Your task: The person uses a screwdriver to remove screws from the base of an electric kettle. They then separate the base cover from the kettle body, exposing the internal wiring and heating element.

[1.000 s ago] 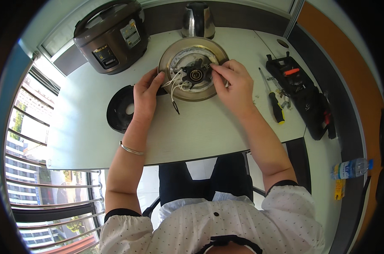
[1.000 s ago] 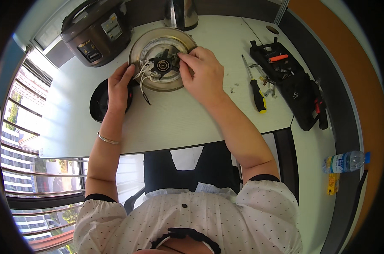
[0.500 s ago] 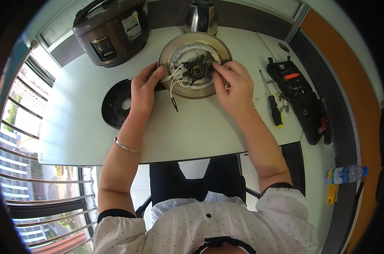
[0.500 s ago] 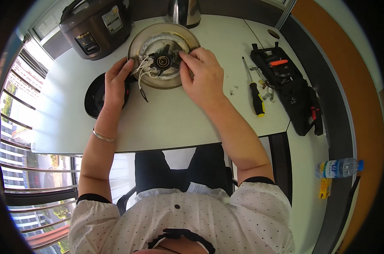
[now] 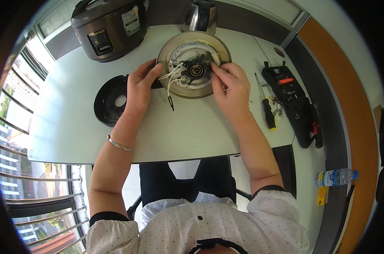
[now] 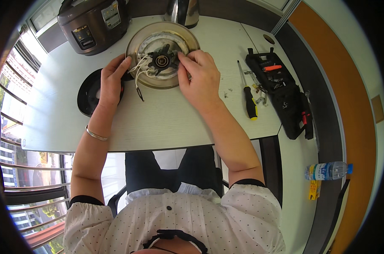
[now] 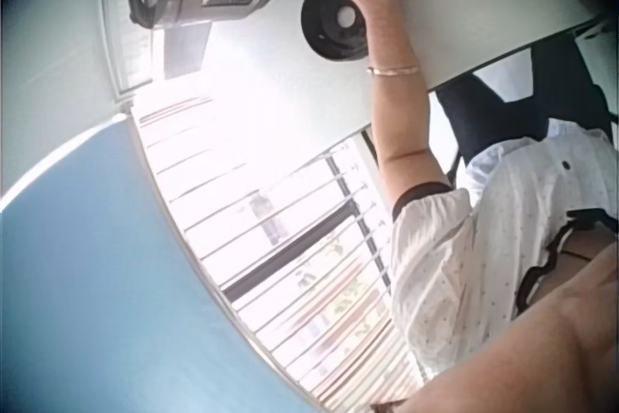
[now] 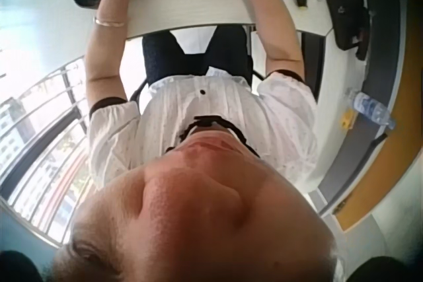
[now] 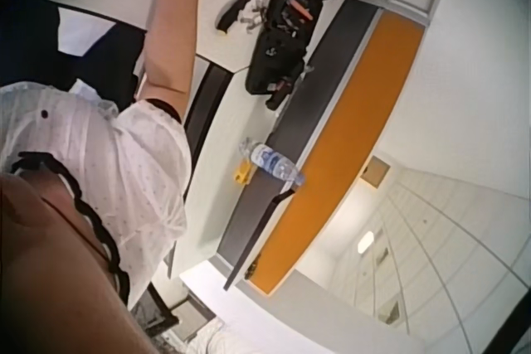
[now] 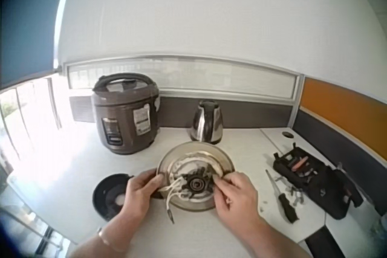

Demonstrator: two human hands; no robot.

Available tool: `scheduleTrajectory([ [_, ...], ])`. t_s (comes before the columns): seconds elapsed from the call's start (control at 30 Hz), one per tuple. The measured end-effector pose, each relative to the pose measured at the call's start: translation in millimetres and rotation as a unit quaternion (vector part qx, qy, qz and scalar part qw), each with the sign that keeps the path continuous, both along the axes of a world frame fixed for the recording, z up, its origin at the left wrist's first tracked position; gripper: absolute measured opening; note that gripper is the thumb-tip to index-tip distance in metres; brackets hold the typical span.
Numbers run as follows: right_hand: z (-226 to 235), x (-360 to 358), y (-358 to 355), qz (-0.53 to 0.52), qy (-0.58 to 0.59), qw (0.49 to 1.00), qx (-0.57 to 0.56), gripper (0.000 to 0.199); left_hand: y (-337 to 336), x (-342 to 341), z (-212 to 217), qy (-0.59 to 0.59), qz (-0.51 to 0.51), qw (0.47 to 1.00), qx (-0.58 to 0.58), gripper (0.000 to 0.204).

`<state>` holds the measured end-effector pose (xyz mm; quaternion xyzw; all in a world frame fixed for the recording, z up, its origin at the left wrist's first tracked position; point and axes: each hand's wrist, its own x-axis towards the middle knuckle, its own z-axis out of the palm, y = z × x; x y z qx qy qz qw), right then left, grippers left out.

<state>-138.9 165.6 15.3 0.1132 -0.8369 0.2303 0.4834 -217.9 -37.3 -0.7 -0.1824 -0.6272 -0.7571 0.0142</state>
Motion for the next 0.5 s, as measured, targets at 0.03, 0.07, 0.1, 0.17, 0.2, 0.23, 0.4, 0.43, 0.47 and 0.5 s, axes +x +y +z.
scheduleTrajectory([
  [0.03, 0.1, -0.2, -0.1, 0.001, 0.002, 1.000, 0.001, 0.019, -0.3, -0.3, -0.4, 0.000, -0.003, 1.000, 0.002, 0.041],
  [0.07, 0.2, -0.2, 0.0, 0.002, 0.002, 1.000, 0.000, 0.018, -0.2, -0.4, -0.7, -0.001, 0.000, 1.000, -0.001, 0.041],
  [0.1, 0.1, 0.0, 0.1, 0.002, 0.003, 1.000, -0.001, 0.018, -0.1, -0.5, -0.8, -0.002, 0.003, 1.000, -0.005, 0.041],
  [0.17, -0.2, 0.1, 0.2, 0.004, 0.005, 1.000, -0.003, 0.017, 0.3, -0.3, -0.4, -0.004, 0.003, 1.000, -0.007, 0.041],
  [0.2, -0.2, 0.0, 0.3, 0.004, 0.007, 1.000, -0.003, 0.017, 0.4, 0.1, 0.4, -0.004, 0.001, 1.000, -0.005, 0.041],
  [0.23, -0.2, -0.1, 0.5, 0.005, 0.008, 1.000, -0.003, 0.017, 0.5, 0.5, 1.0, -0.005, -0.002, 1.000, -0.003, 0.041],
  [0.4, -0.2, 0.1, 0.2, 0.003, 0.004, 1.000, -0.014, 0.016, -0.5, 1.0, 1.3, -0.003, 0.004, 1.000, -0.020, 0.042],
  [0.43, -0.4, 0.0, 0.3, 0.002, 0.006, 1.000, -0.018, 0.015, -0.3, 1.0, 1.1, -0.001, 0.003, 1.000, -0.021, 0.043],
  [0.47, 0.2, -0.4, -0.2, -0.002, 0.008, 1.000, -0.028, 0.013, 0.0, 1.7, 2.7, 0.001, 0.003, 1.000, -0.025, 0.043],
  [0.5, 0.8, -0.1, -1.0, -0.007, 0.008, 0.999, -0.037, 0.011, 0.8, 3.9, 4.6, 0.002, 0.002, 1.000, -0.027, 0.042],
])
